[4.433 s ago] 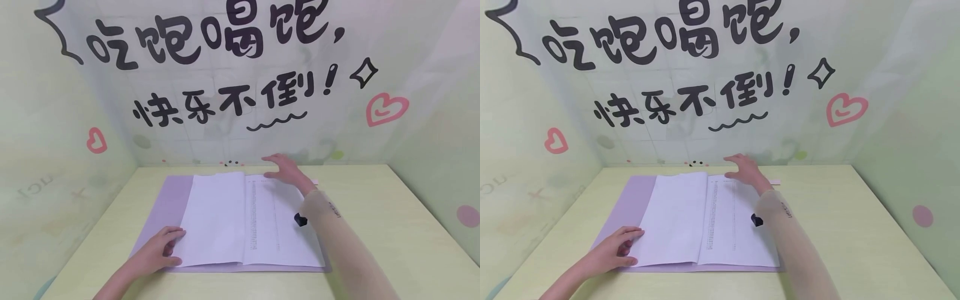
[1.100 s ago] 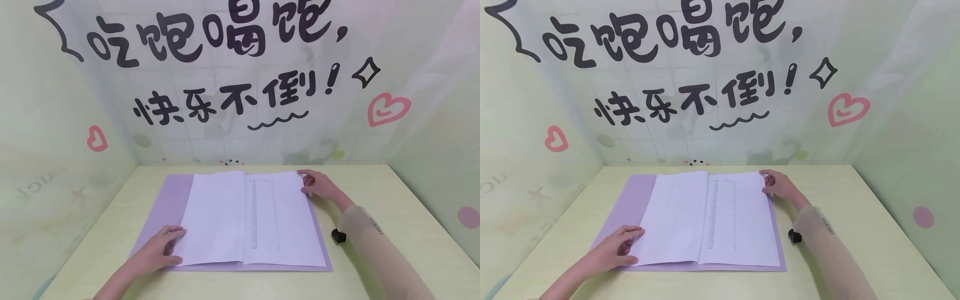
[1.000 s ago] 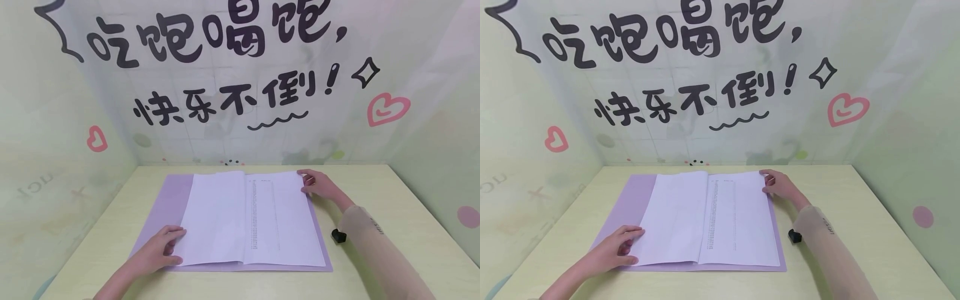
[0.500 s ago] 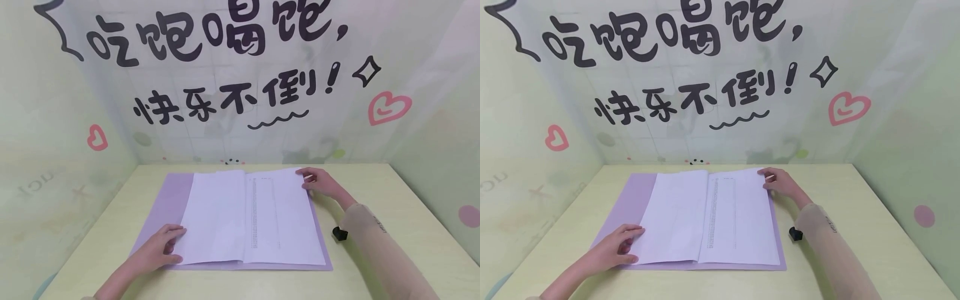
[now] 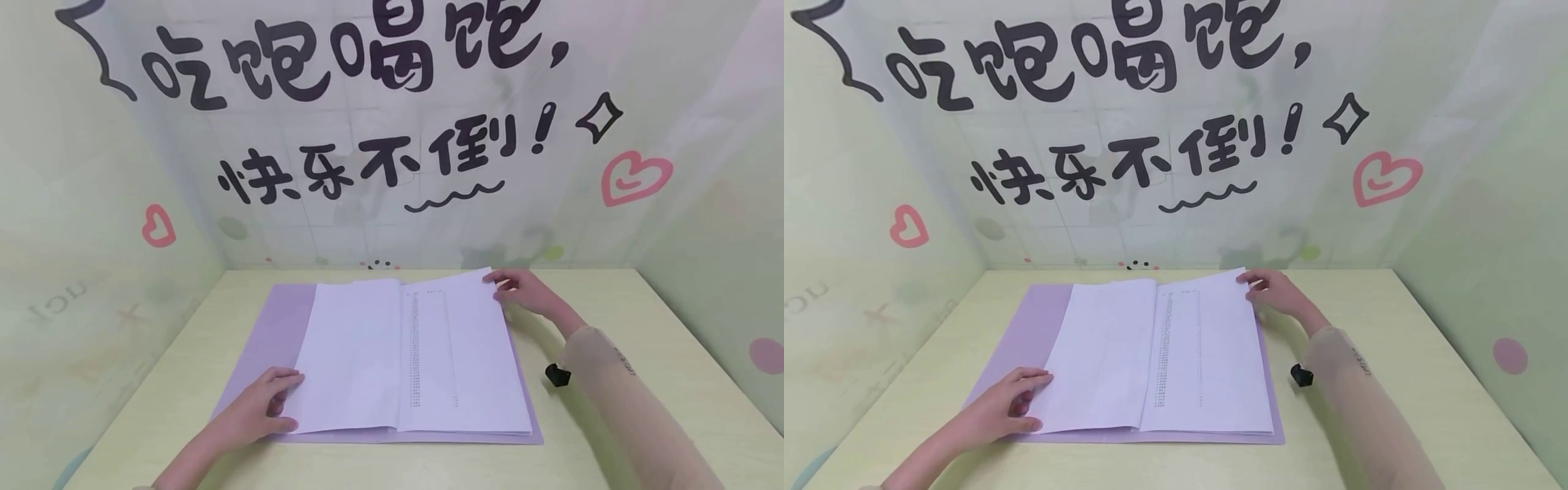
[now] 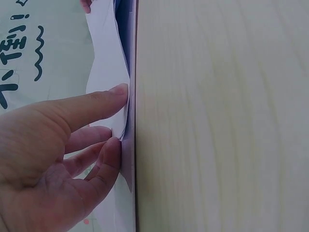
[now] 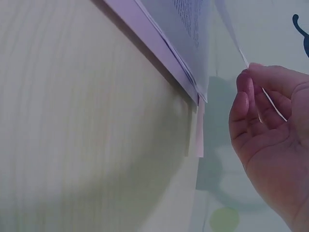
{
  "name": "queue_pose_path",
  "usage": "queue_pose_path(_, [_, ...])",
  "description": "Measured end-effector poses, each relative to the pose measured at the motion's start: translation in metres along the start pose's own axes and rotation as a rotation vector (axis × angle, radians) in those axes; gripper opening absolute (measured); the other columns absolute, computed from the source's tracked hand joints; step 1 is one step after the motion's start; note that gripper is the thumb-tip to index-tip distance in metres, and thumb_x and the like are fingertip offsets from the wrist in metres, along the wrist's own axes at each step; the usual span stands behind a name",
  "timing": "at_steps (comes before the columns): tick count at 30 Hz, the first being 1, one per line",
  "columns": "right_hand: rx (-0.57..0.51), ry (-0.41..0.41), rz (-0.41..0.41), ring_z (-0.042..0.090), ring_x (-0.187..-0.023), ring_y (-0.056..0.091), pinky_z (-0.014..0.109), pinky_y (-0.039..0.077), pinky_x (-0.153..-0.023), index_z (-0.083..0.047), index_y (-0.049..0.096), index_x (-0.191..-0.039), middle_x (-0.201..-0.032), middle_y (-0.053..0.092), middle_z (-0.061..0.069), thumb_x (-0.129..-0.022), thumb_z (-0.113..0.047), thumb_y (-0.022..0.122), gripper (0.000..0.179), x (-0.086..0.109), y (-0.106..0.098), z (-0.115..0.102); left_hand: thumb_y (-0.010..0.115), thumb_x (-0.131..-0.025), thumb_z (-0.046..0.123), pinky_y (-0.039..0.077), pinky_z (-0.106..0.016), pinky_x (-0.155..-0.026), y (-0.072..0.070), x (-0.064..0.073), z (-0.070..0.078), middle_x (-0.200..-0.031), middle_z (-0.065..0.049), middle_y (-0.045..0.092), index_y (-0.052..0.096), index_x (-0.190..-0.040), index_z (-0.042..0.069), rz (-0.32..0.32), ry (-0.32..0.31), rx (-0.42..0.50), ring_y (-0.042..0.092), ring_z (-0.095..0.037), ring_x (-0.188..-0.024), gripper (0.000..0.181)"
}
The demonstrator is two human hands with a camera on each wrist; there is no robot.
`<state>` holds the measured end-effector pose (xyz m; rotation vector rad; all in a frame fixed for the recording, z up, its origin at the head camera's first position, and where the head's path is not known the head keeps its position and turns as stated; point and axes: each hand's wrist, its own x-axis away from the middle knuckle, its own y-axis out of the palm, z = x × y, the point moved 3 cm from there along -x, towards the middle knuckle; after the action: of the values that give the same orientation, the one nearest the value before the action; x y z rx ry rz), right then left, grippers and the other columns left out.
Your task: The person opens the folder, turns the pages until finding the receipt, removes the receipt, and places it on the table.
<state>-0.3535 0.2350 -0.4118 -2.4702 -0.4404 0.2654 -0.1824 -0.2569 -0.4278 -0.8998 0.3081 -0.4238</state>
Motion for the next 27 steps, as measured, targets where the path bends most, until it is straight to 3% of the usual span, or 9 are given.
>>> queue_pose_path(5, [0.035, -0.017, -0.016, 0.028, -0.101, 0.061, 0.025, 0.054, -0.081, 0.001, 0.063, -0.127, -0.127, 0.062, 0.025, -0.095, 0.003, 0.051, 0.034, -0.005, -0.004, -0.006, 0.083, -0.076, 0.021, 0.046, -0.018, -0.069, 0.001, 0.001, -0.003, -0.128, -0.021, 0.052, 0.055, -0.132, -0.01, 0.008, -0.004, -0.01, 0.044, 0.005, -0.08, 0.07])
queue_pose_path(11, [0.099, -0.034, -0.001, 0.032, -0.109, 0.062, 0.022, 0.049, -0.084, -0.003, 0.065, -0.126, -0.127, 0.064, 0.021, -0.096, -0.002, 0.055, 0.032, -0.01, -0.009, -0.015, 0.082, -0.076, 0.021, 0.047, -0.018, -0.07, 0.002, 0.003, -0.005, -0.128, -0.021, 0.053, 0.055, -0.132, -0.01, 0.014, 0.0, -0.021, 0.044, 0.005, -0.081, 0.07])
queue_pose_path(21, [0.096, -0.082, 0.024, 0.027, -0.102, 0.061, 0.016, 0.049, -0.081, -0.002, 0.067, -0.122, -0.115, 0.068, 0.019, -0.095, -0.001, 0.058, 0.029, -0.023, -0.019, -0.046, 0.081, -0.077, 0.021, 0.045, -0.017, -0.069, 0.0, 0.002, -0.004, -0.127, -0.019, 0.053, 0.055, -0.132, -0.01, 0.015, -0.001, 0.002, 0.043, 0.004, -0.082, 0.069])
queue_pose_path(27, [0.095, -0.103, 0.038, 0.022, -0.101, 0.061, 0.017, 0.05, -0.082, -0.005, 0.068, -0.121, -0.114, 0.069, 0.016, -0.095, -0.004, 0.059, 0.028, -0.036, -0.022, -0.063, 0.082, -0.075, 0.021, 0.042, -0.019, -0.067, -0.002, 0.0, -0.003, -0.11, -0.007, 0.054, 0.055, -0.133, -0.006, 0.012, -0.016, -0.009, 0.042, 0.003, -0.079, 0.069])
